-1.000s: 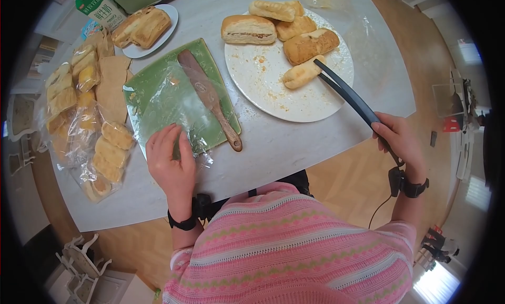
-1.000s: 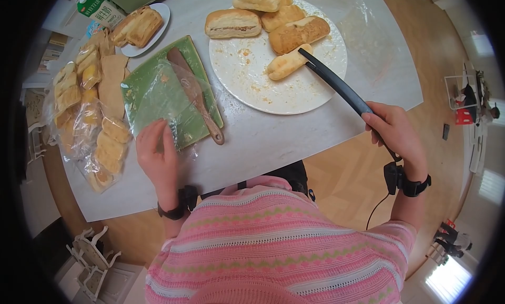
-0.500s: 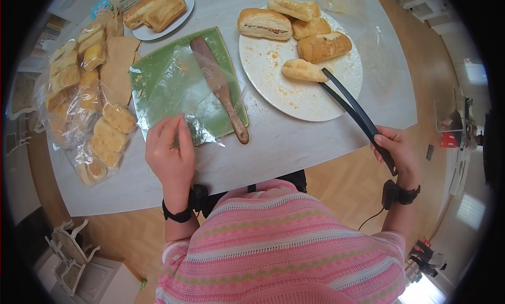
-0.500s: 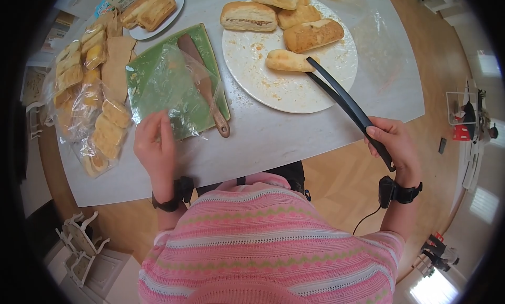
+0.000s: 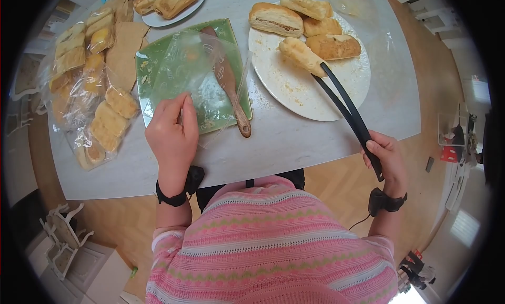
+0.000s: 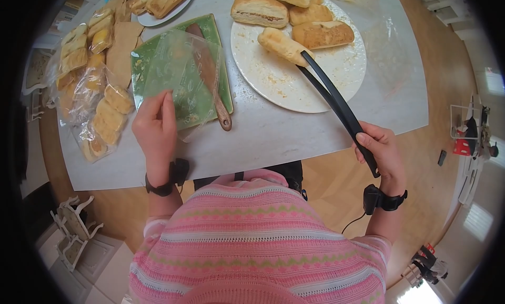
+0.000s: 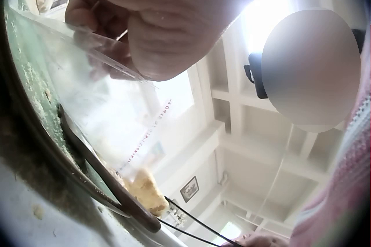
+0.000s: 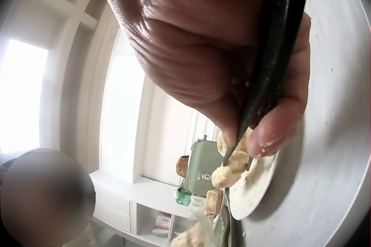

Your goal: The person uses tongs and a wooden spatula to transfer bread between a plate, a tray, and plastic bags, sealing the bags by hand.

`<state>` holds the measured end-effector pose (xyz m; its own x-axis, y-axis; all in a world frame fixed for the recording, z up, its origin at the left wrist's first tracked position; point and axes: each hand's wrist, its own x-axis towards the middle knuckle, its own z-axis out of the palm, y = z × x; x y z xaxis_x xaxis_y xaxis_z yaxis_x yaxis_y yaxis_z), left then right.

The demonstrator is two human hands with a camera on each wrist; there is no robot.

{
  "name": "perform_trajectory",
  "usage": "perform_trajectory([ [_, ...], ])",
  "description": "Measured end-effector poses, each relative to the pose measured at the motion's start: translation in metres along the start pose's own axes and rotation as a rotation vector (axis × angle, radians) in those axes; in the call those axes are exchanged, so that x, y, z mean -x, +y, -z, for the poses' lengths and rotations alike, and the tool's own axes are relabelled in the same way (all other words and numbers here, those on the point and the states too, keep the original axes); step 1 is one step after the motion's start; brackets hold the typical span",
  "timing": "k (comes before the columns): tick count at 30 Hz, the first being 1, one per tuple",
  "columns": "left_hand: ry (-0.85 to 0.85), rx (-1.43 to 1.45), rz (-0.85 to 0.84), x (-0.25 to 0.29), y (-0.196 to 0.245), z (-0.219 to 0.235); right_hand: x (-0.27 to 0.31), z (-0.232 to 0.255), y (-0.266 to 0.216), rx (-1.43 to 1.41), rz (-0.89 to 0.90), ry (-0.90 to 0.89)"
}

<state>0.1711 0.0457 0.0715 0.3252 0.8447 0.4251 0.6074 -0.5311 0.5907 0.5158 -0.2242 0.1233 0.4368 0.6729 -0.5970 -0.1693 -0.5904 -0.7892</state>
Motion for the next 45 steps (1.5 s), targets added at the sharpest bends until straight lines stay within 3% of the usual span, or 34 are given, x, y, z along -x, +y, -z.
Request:
perform_trajectory([
  [18,-0.021,-0.164,-0.111,-0.026,0.025,-0.017,0.009,-0.042,-0.022,0.074,0.162,-0.190],
  [25,-0.018,-0.111,-0.156,-0.024,0.030,-0.021,0.000,-0.064,-0.019,0.205,0.176,-0.119],
  [34,-0.028,-0.125,-0.195,-0.020,0.032,-0.018,-0.014,-0.092,-0.018,0.511,0.413,-0.006],
  [37,-0.071,-0.007,-0.171,-0.018,0.034,-0.018,-0.014,-0.109,-0.020,0.643,0.549,0.070],
  [39,-0.051,0.015,-0.197,-0.018,0.031,-0.020,-0.019,-0.117,-0.021,0.774,0.740,0.127],
  [45,-0.023,0.039,-0.199,-0.015,0.021,-0.015,-0.023,-0.127,-0.025,0.799,0.779,0.088],
])
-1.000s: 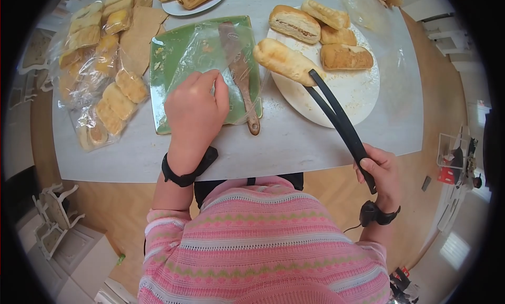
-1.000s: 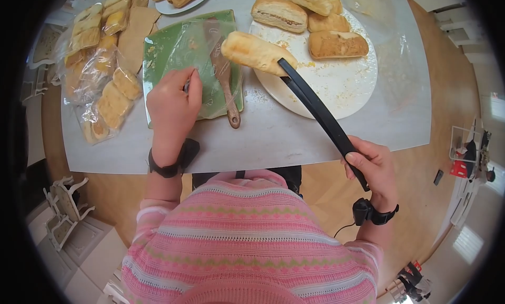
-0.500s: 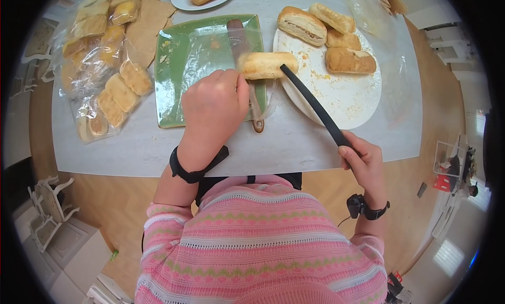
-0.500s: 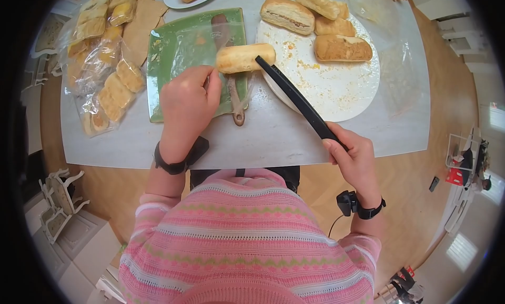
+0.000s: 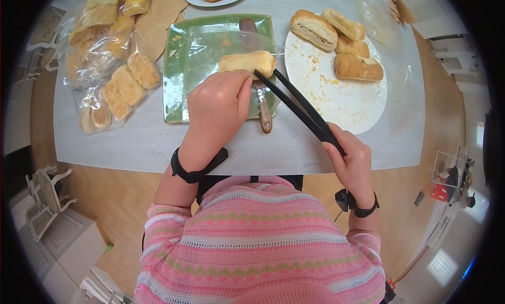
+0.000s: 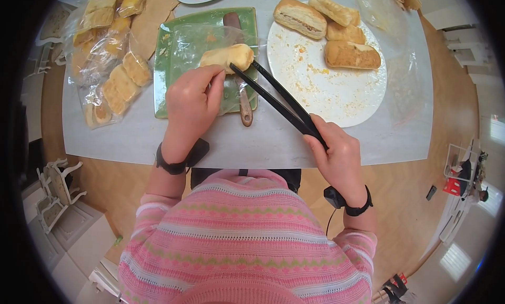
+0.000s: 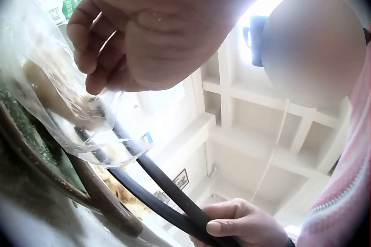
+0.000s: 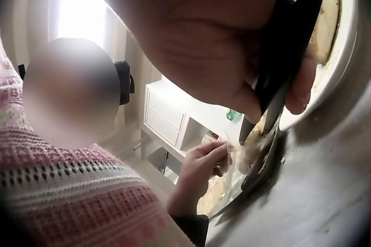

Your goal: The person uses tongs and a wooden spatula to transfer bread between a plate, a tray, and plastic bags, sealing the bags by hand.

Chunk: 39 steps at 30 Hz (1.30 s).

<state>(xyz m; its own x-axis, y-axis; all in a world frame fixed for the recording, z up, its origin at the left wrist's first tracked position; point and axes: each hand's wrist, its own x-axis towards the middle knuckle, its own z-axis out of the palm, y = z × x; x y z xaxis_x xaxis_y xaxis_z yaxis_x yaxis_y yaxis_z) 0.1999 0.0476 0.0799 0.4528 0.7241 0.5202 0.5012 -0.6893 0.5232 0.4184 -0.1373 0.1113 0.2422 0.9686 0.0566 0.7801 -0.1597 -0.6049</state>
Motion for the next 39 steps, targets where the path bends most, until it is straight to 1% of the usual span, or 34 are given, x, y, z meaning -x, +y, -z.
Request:
perform_trajectory([
  [4,0.033,-0.001,0.031,0.005,-0.004,0.002,-0.003,0.012,0.003,-0.008,0.004,-0.040],
  [6,0.040,-0.002,0.037,0.007,-0.006,0.000,-0.004,0.021,-0.001,-0.006,-0.035,-0.109],
  [11,0.040,-0.002,0.055,0.010,-0.006,-0.001,-0.007,0.029,-0.003,0.028,0.006,-0.091],
  [14,0.052,0.032,0.037,0.011,-0.007,-0.004,-0.010,0.025,-0.007,0.082,0.037,-0.108],
  [16,0.074,0.042,-0.051,0.011,-0.010,-0.007,-0.013,0.018,-0.011,0.112,0.054,-0.126],
  [18,0.085,0.040,-0.053,0.012,-0.012,-0.008,-0.016,0.007,-0.014,0.127,0.133,-0.061],
  [19,0.096,0.039,-0.058,0.012,-0.014,-0.007,-0.018,0.004,-0.016,0.125,0.137,-0.063],
  [20,0.097,0.036,-0.057,0.013,-0.013,-0.005,-0.020,0.001,-0.017,0.150,0.129,-0.037],
  [22,0.076,0.010,0.004,0.014,-0.011,0.000,-0.022,-0.001,-0.018,0.175,0.123,-0.015],
  [24,0.083,0.025,0.027,0.013,-0.010,0.001,-0.023,0.002,-0.017,0.164,0.075,0.011],
  [28,0.085,0.030,0.070,0.012,-0.011,0.003,-0.021,0.015,-0.010,0.118,0.088,0.071],
  [30,0.086,0.035,0.071,0.013,-0.012,0.002,-0.020,0.023,-0.009,0.114,0.103,-0.001],
  [31,0.087,0.039,0.070,0.013,-0.012,0.002,-0.020,0.024,-0.010,0.116,0.102,-0.002],
  [33,0.086,0.045,0.071,0.013,-0.012,0.002,-0.019,0.026,-0.011,0.054,0.108,-0.110],
  [35,0.084,0.050,0.070,0.014,-0.012,0.002,-0.025,0.024,-0.014,0.047,0.112,-0.138],
  [37,0.116,0.084,-0.003,0.014,-0.012,0.001,-0.035,0.019,-0.017,0.038,0.122,-0.167],
  [39,0.097,0.072,0.026,0.018,-0.010,0.002,-0.046,0.013,-0.020,0.080,0.141,-0.219],
])
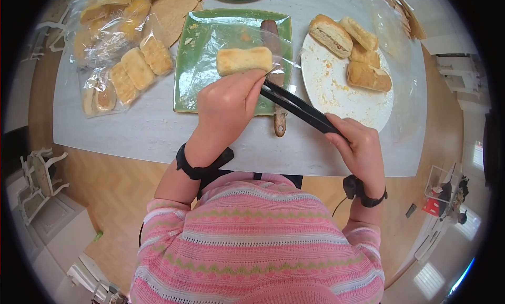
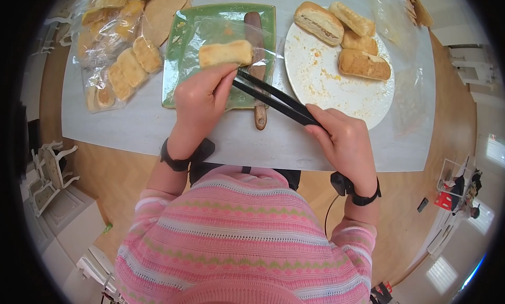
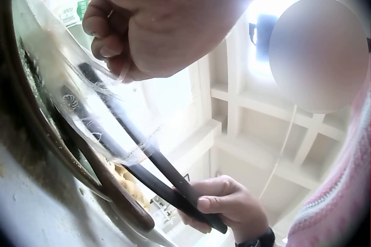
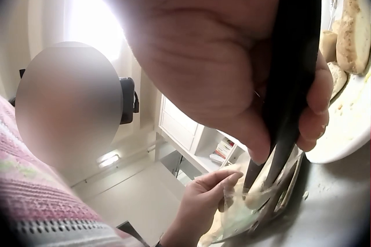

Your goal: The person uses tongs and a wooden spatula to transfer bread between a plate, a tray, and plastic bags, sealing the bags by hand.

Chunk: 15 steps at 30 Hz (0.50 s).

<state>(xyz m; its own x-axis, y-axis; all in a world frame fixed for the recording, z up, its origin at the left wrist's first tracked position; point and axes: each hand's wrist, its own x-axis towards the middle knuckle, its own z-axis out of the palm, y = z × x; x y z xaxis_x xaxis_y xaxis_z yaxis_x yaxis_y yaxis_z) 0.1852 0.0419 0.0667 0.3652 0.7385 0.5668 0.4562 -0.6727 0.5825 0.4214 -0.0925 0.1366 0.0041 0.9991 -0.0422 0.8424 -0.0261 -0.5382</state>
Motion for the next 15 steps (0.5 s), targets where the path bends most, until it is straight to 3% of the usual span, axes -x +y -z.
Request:
perform_trajectory([
  [7,0.018,0.064,0.129,0.008,-0.003,0.000,-0.028,-0.026,-0.008,0.022,0.055,0.095],
  [15,0.019,0.178,0.326,0.009,-0.001,-0.002,-0.033,-0.038,-0.016,0.025,-0.001,0.136],
])
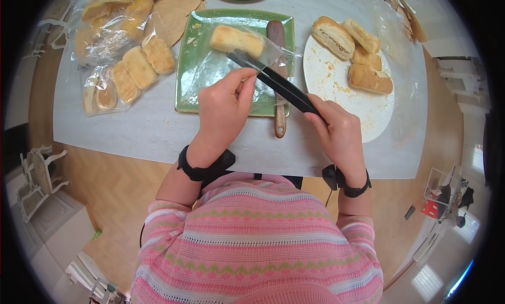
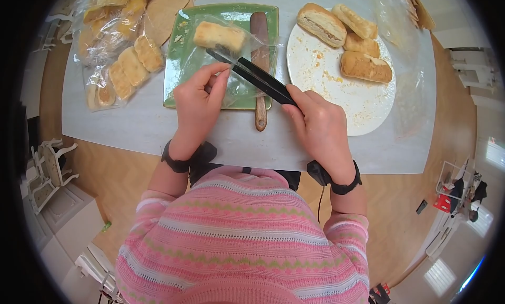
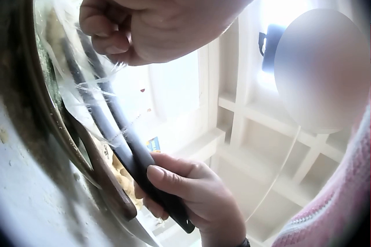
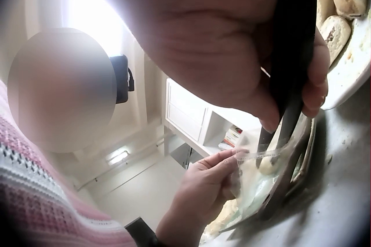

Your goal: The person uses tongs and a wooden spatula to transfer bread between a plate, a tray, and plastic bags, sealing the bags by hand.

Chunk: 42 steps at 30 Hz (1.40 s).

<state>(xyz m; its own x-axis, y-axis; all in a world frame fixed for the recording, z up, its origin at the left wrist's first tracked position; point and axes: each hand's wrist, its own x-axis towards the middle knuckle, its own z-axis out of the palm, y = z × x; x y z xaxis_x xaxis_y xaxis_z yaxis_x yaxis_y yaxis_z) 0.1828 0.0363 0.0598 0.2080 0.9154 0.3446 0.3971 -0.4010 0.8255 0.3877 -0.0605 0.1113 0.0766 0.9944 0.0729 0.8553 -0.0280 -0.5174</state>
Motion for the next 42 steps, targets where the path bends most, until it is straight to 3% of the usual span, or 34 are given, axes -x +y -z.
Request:
perform_trajectory([
  [10,0.049,0.041,0.097,-0.002,0.000,0.004,0.019,0.014,0.016,-0.116,-0.039,0.015],
  [16,0.049,0.001,0.083,-0.003,-0.001,0.001,0.070,0.050,0.058,-0.362,-0.274,-0.017],
  [18,0.042,-0.002,0.068,-0.003,0.000,-0.002,0.092,0.064,0.074,-0.591,-0.527,0.093],
  [22,0.035,0.001,0.076,-0.004,0.002,-0.004,0.118,0.081,0.098,-0.689,-0.681,0.404],
  [25,0.037,0.004,0.085,-0.004,0.003,-0.005,0.134,0.088,0.108,-0.641,-0.792,0.457],
  [34,0.014,-0.035,0.094,0.000,0.003,-0.006,0.160,0.092,0.127,-0.574,-0.938,0.401],
  [42,0.031,-0.054,0.060,0.001,0.003,-0.007,0.154,0.085,0.141,-0.620,-0.919,0.340],
])
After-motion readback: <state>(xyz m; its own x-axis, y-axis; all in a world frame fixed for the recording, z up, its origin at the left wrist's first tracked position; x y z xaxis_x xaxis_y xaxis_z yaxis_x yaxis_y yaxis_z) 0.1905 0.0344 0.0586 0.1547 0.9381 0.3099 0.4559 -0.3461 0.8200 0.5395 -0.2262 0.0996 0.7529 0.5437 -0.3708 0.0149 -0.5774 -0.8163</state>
